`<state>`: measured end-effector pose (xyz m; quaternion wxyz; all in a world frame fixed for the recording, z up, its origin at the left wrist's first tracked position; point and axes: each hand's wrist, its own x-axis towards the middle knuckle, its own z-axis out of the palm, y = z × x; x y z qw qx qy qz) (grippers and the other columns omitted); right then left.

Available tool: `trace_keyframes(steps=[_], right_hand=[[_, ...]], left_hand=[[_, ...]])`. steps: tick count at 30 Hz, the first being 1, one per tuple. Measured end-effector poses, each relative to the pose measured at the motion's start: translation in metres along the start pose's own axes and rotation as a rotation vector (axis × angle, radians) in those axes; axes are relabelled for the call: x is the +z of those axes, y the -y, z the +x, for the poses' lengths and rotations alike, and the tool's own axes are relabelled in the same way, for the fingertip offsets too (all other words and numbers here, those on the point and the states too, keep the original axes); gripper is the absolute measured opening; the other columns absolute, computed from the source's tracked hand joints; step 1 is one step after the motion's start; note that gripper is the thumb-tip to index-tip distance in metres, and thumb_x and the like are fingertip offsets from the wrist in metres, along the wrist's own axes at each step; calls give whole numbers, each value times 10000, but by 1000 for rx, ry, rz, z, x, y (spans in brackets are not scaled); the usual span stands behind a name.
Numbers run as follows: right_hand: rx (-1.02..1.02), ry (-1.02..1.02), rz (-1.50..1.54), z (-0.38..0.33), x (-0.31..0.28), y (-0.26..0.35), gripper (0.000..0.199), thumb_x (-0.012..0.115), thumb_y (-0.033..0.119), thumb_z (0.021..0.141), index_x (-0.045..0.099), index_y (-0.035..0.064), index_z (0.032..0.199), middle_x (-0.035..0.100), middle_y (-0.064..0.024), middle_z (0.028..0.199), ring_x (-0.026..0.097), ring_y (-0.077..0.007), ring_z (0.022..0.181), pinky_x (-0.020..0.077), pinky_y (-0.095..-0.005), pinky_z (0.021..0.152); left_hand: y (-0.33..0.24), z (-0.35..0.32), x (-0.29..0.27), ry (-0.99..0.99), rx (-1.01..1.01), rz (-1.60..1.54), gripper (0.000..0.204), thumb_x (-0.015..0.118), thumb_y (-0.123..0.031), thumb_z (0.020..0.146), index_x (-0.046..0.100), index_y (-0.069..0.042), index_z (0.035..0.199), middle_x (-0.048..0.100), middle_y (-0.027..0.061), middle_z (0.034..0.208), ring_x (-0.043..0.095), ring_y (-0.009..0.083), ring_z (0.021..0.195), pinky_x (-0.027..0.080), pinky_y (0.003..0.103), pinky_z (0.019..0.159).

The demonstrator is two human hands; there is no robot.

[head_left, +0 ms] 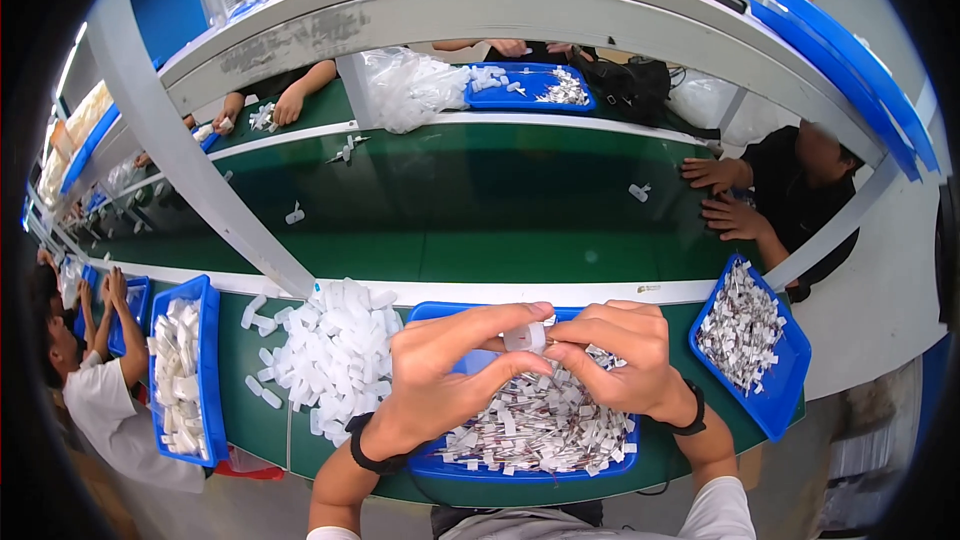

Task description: Assembling small plastic and metal components at a production line workbench.

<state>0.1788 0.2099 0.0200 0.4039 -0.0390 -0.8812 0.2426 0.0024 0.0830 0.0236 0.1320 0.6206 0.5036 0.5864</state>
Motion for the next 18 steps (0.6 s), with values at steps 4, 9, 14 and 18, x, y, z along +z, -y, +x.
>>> trace_keyframes(steps=[4, 9, 14, 18], right_hand=[[-18, -1, 20, 0, 3, -3, 113, 810, 41, 779, 776, 37, 886, 709, -76, 712, 651, -202, 558, 477, -287, 527], [0, -18, 52, -1, 2, -4, 110, 821, 46, 785, 778, 31, 885, 726, -83, 743, 673, -199, 595, 488, -287, 538], [-5, -31, 44, -1, 3, -4, 124, 828, 45, 780, 783, 31, 894, 734, -82, 754, 684, -196, 608, 496, -286, 544], [-42, -63, 24, -1, 2, -5, 161, 849, 48, 760, 791, 33, 910, 739, -73, 755, 690, -184, 612, 494, -277, 544]], left_hand=[[3, 2, -2, 4, 158, 45, 344, 829, 63, 750, 761, 29, 1085, 750, 209, 1134, 758, 279, 1023, 649, 327, 783], [0, 3, -2, -23, 184, 57, 340, 783, 91, 757, 768, -9, 1082, 715, 182, 1242, 749, 292, 1055, 632, 332, 853], [-1, 0, -2, -25, 136, 51, 395, 776, 125, 702, 784, -11, 1073, 729, 199, 1206, 738, 301, 1082, 614, 356, 921], [4, 4, -5, -7, 163, 31, 359, 806, 78, 748, 779, -24, 1091, 739, 161, 1132, 751, 248, 920, 625, 296, 773]])
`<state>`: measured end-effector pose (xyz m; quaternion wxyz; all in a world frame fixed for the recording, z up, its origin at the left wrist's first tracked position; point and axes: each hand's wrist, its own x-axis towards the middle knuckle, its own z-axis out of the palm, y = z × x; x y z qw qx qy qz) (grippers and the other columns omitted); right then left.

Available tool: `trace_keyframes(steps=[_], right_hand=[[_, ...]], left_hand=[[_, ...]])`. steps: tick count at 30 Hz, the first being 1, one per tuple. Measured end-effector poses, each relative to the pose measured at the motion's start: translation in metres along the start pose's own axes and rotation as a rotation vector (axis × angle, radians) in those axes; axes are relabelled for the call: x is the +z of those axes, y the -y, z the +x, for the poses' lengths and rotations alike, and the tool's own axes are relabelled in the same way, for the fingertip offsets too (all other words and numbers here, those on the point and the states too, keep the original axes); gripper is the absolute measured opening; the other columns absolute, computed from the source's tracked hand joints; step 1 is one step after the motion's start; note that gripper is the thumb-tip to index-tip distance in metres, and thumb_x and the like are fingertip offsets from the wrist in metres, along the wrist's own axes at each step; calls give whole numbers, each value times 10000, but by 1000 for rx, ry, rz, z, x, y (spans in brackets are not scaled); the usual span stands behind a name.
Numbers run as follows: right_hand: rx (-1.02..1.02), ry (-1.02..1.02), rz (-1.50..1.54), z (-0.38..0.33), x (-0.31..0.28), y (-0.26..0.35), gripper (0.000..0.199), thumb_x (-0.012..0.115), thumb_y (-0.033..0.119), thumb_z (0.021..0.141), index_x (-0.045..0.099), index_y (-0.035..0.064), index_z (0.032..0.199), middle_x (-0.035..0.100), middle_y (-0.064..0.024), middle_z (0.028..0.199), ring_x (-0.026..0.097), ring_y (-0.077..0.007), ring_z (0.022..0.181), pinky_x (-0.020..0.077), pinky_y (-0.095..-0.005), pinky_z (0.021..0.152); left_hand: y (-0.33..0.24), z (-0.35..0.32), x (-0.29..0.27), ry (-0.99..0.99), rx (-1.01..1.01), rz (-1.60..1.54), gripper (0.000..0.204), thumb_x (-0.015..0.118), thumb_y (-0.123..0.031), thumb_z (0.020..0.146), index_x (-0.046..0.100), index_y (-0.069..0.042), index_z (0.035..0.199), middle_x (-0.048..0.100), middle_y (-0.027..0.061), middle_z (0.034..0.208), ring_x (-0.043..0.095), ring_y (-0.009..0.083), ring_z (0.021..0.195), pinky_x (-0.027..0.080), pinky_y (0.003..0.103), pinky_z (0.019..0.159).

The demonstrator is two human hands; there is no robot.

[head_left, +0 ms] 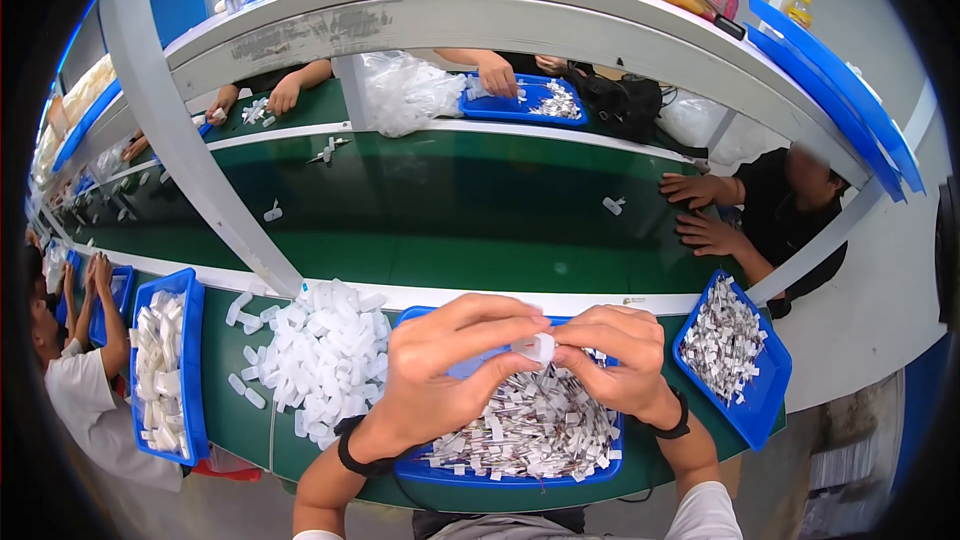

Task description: Assembling small plastic and metal components at a production line workbench.

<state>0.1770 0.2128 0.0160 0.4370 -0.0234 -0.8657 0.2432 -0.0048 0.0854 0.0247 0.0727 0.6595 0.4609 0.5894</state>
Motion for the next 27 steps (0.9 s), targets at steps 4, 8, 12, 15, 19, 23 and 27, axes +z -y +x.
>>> trace_keyframes(steps=[4, 8, 12, 15, 19, 23, 27], right_hand=[[5, -26, -60, -3, -2, 6, 190, 854, 35, 732, 790, 22, 910, 745, -85, 758, 692, -193, 614, 512, -270, 578], [-78, -94, -145, -5, -2, 7, 218, 861, 37, 720, 807, 40, 931, 733, -57, 720, 664, -162, 577, 455, -252, 519], [-94, -70, -245, -7, -7, 8, 226, 867, 54, 717, 815, 54, 936, 687, -34, 671, 597, -150, 523, 426, -259, 495], [-105, -84, -243, -9, -8, 5, 236, 871, 60, 712, 816, 61, 942, 680, -27, 672, 597, -146, 524, 418, -257, 482], [-112, -75, -257, -7, -9, 8, 213, 865, 60, 707, 805, 61, 911, 642, -16, 644, 561, -142, 501, 391, -263, 462], [-120, -74, -240, -8, -8, 7, 184, 857, 58, 702, 789, 59, 873, 618, -14, 633, 507, -148, 473, 370, -275, 450], [-143, -111, -215, -10, -5, 4, 196, 857, 51, 694, 784, 47, 877, 618, -23, 640, 506, -161, 474, 373, -277, 451]], left_hand=[[6, -4, -1, 31, -168, -167, 333, 828, 52, 765, 782, -15, 1088, 740, 135, 1048, 726, 200, 866, 611, 273, 719], [17, -6, 3, 42, -322, -384, 298, 838, 35, 792, 768, 30, 1081, 735, 147, 1026, 712, 174, 881, 606, 265, 703], [19, -9, 9, 15, -374, -412, 287, 841, 40, 791, 746, 60, 1061, 744, 174, 1020, 735, 194, 888, 613, 276, 729], [19, -10, 12, -12, -420, -460, 289, 845, 38, 790, 732, 71, 1054, 749, 186, 1012, 747, 206, 891, 616, 285, 750], [22, -11, 10, 14, -330, -371, 294, 852, 38, 781, 733, 71, 1048, 747, 195, 1018, 747, 207, 893, 618, 284, 758], [23, -10, 12, 56, -307, -242, 312, 893, -43, 771, 729, 45, 1022, 724, 182, 1012, 731, 237, 926, 629, 322, 756], [25, -12, 14, 40, -329, -312, 284, 870, 27, 760, 736, 50, 1008, 725, 183, 1002, 733, 223, 908, 625, 291, 727]])
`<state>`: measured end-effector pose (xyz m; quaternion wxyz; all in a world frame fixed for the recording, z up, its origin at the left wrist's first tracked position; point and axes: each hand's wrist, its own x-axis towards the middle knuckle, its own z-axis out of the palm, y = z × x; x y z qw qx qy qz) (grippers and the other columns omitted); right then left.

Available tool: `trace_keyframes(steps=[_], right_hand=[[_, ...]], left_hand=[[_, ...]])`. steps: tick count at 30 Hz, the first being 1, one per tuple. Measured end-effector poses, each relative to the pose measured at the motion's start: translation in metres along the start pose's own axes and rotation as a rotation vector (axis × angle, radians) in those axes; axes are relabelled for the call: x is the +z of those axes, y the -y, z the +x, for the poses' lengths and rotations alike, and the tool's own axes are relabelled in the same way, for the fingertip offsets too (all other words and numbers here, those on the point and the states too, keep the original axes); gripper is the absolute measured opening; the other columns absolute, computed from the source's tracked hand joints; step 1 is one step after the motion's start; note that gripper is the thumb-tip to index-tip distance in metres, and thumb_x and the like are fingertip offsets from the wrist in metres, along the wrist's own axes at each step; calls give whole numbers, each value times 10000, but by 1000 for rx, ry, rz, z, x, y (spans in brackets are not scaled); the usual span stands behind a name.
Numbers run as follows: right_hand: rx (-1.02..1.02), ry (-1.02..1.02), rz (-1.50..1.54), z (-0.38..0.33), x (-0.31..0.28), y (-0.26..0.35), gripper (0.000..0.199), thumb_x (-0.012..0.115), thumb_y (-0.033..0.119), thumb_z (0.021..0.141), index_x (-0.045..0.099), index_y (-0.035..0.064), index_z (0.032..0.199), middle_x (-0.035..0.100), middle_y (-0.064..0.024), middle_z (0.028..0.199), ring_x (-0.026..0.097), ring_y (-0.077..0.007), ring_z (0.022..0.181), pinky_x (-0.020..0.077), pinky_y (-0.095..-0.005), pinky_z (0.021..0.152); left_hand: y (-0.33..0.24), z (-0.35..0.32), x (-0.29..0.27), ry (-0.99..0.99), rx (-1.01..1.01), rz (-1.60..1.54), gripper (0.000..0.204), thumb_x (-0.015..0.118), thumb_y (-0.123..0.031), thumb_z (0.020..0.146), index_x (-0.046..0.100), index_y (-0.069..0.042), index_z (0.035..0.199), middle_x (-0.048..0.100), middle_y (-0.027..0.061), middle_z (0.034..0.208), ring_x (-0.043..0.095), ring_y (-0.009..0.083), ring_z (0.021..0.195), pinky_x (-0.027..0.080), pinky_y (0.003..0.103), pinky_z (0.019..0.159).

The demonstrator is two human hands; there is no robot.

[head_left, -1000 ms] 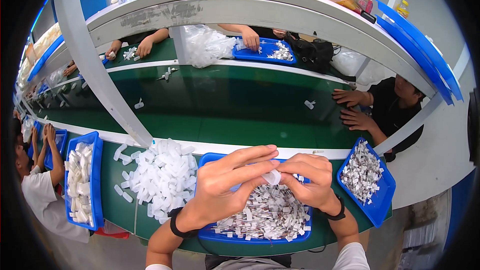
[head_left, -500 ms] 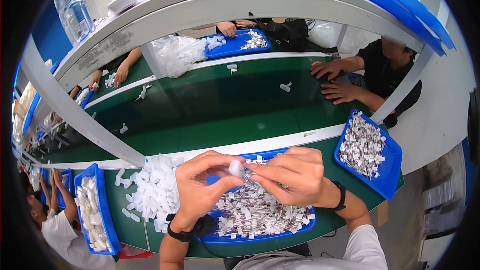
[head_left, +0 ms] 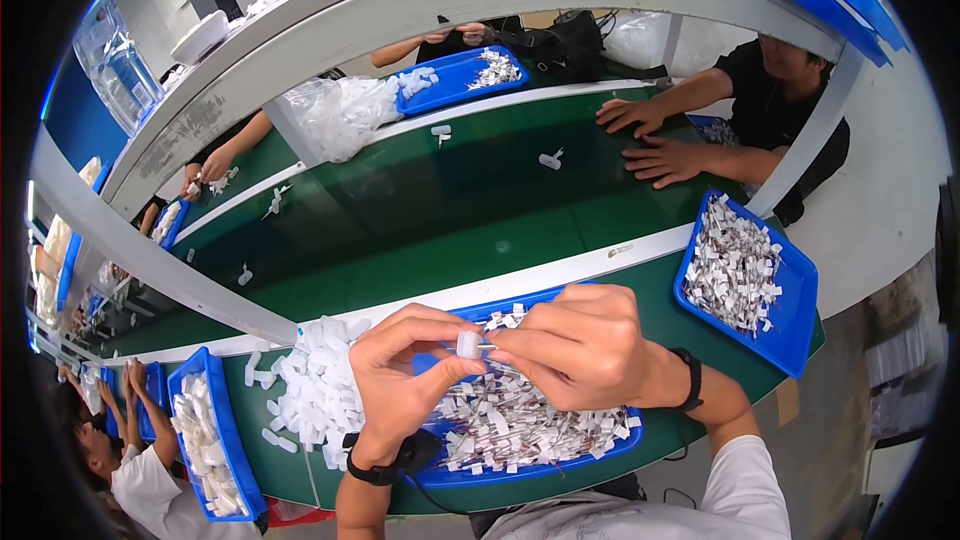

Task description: Assembling small plastic and metal components at a production line workbench.

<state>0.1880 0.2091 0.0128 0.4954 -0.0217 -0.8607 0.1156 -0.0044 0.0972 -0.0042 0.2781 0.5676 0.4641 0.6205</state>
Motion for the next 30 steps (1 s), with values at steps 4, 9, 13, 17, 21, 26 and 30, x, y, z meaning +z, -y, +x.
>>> trace_keyframes(steps=[4, 9, 13, 17, 21, 26, 30], right_hand=[[44, -5, 47, -3, 3, 1, 212, 856, 37, 684, 778, 31, 881, 615, -35, 639, 519, -177, 485, 379, -288, 455], [59, -23, 69, -4, 8, 2, 226, 840, 13, 671, 774, 27, 887, 603, -40, 633, 506, -184, 481, 374, -298, 454], [66, 20, 23, -7, 6, 4, 221, 815, -4, 672, 771, 37, 884, 572, -28, 621, 475, -189, 467, 364, -303, 447], [72, 96, -10, -6, 2, 4, 166, 804, 10, 685, 740, 53, 833, 575, -25, 637, 473, -193, 464, 373, -313, 446], [101, 170, -20, -7, 0, 1, 123, 795, 26, 719, 707, 54, 800, 601, -39, 660, 526, -210, 473, 403, -335, 455], [298, 136, -55, 6, -4, -8, 251, 835, 169, 790, 741, 20, 968, 704, -69, 819, 666, -195, 563, 479, -330, 510], [404, 129, -130, 8, -19, -16, 455, 847, 290, 801, 726, 6, 1137, 715, -92, 926, 674, -219, 612, 501, -339, 554]], left_hand=[[6, -1, 7, -43, 51, -72, 253, 841, 106, 748, 729, 65, 971, 722, 196, 985, 742, 221, 876, 640, 278, 704], [12, -4, 8, -72, 82, -83, 248, 842, 113, 745, 720, 73, 958, 713, 196, 966, 743, 223, 870, 649, 290, 707], [10, -5, 9, -71, 93, -48, 243, 850, 108, 740, 722, 77, 944, 712, 186, 943, 737, 206, 851, 635, 278, 687], [11, -6, 8, -59, 75, 7, 254, 860, 106, 729, 726, 81, 943, 715, 173, 929, 727, 187, 829, 615, 268, 678], [4, -1, 9, -39, -33, 18, 241, 849, 105, 742, 717, 88, 944, 721, 163, 913, 722, 178, 812, 597, 255, 685], [4, 22, -6, -199, -358, 17, 268, 742, 57, 865, 649, 96, 1113, 747, 172, 880, 744, 192, 736, 609, 279, 693], [32, 28, -38, -296, -360, 443, 474, 760, -56, 903, 581, 141, 1295, 742, 197, 1059, 766, 211, 845, 619, 268, 623]])
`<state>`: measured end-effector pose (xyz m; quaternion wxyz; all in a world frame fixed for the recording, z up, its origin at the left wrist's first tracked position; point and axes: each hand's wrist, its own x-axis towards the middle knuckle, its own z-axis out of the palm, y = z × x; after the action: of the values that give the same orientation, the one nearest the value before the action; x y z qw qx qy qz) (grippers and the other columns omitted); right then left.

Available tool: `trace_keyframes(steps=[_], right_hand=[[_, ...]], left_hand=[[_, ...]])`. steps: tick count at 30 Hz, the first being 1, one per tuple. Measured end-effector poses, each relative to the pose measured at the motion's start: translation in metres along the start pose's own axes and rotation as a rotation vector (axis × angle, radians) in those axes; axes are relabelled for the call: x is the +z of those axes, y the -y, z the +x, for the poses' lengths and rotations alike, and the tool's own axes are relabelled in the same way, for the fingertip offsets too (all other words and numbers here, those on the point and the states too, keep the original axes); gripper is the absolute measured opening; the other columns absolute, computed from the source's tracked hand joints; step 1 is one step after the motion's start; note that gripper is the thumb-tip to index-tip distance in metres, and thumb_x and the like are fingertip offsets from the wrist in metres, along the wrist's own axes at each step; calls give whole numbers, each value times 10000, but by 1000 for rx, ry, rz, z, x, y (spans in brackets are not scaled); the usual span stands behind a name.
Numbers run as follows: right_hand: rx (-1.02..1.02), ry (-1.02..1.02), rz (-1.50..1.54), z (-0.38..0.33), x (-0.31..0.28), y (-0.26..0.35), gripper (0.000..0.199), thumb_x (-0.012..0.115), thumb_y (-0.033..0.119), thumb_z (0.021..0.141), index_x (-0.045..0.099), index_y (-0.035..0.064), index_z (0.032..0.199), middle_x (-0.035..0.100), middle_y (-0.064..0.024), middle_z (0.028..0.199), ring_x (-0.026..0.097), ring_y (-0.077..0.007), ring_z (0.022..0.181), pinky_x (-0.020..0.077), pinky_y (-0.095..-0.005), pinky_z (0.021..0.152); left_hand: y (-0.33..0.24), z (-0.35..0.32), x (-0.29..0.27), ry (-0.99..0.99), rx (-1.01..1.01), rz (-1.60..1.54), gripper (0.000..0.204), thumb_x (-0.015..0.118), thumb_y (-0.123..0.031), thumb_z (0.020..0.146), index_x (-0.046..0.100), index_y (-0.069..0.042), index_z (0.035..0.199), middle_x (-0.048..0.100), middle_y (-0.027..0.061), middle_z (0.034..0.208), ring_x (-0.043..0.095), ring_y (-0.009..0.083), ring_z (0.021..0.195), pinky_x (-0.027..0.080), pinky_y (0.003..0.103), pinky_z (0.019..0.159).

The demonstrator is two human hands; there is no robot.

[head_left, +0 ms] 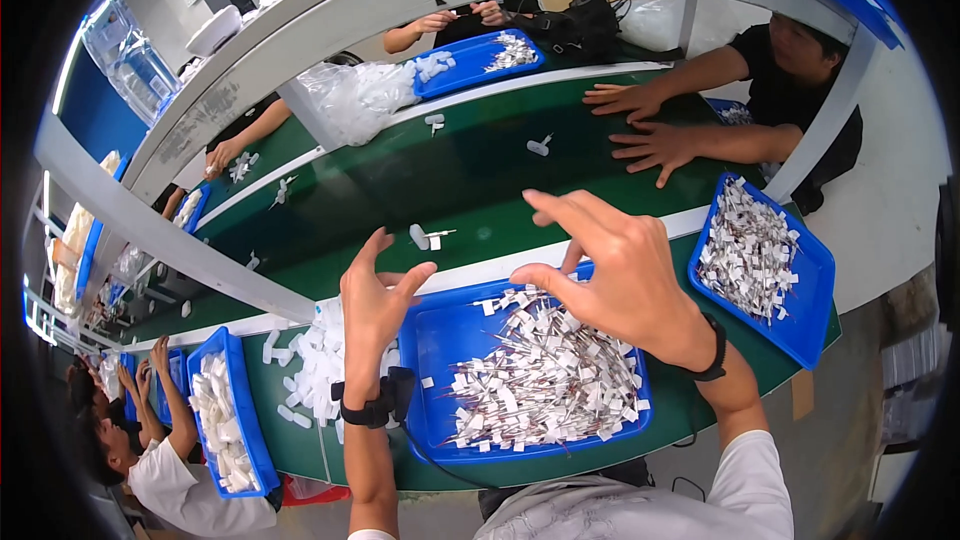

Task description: Assembling small plastic and metal components at a production line workbench.

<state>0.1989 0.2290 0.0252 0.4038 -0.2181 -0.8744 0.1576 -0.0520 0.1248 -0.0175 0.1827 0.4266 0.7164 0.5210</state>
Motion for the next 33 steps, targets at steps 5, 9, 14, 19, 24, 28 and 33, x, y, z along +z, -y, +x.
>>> trace_keyframes(steps=[5, 9, 14, 19, 24, 28, 33], right_hand=[[-61, 36, 93, 1, 3, 4, 342, 859, 154, 796, 751, 5, 1085, 744, -77, 875, 664, -141, 535, 478, -274, 496], [-5, 14, 155, -2, -1, 9, 241, 810, 204, 836, 755, 21, 983, 722, -88, 823, 675, -224, 571, 496, -333, 534], [2, 193, 126, -7, -2, 7, 211, 809, 205, 833, 769, 14, 914, 746, -95, 805, 669, -211, 543, 494, -335, 527], [43, 250, 29, -12, -10, 9, 203, 802, 206, 836, 770, 19, 906, 752, -92, 812, 677, -213, 552, 496, -321, 536], [35, 305, -4, -25, -5, 4, 201, 797, 209, 850, 778, 28, 936, 759, -97, 808, 688, -201, 587, 507, -311, 549], [115, 560, -84, -49, -8, -12, 197, 746, 244, 883, 784, 53, 911, 759, -117, 810, 722, -304, 736, 534, -417, 674], [158, 659, -38, -57, 1, -17, 144, 767, 191, 845, 768, 48, 860, 751, -114, 802, 717, -295, 724, 527, -422, 669]], left_hand=[[-2, -29, -42, -16, 18, 255, 328, 741, -89, 914, 695, 87, 1187, 759, 187, 1069, 774, 224, 773, 598, 284, 606], [-3, -64, -75, -25, 82, 440, 100, 735, -29, 882, 751, 49, 943, 761, 148, 865, 697, 173, 608, 498, 279, 510], [27, -113, -95, 70, 154, 665, 199, 821, 12, 729, 756, -63, 901, 703, 72, 827, 646, 218, 608, 490, 340, 576], [46, -144, -87, 80, 80, 872, 307, 905, -131, 655, 724, -74, 896, 676, 78, 856, 673, 301, 719, 505, 411, 632], [60, -156, -80, -23, 83, 1000, 317, 893, -84, 644, 702, -60, 895, 639, 100, 874, 680, 327, 767, 512, 438, 652], [59, -150, -78, 12, 142, 957, 184, 788, -24, 731, 696, -19, 890, 625, 141, 915, 661, 388, 744, 500, 482, 625], [28, -136, -85, -51, 111, 705, 110, 716, 43, 794, 690, -12, 885, 629, 131, 876, 648, 339, 665, 476, 437, 595]])
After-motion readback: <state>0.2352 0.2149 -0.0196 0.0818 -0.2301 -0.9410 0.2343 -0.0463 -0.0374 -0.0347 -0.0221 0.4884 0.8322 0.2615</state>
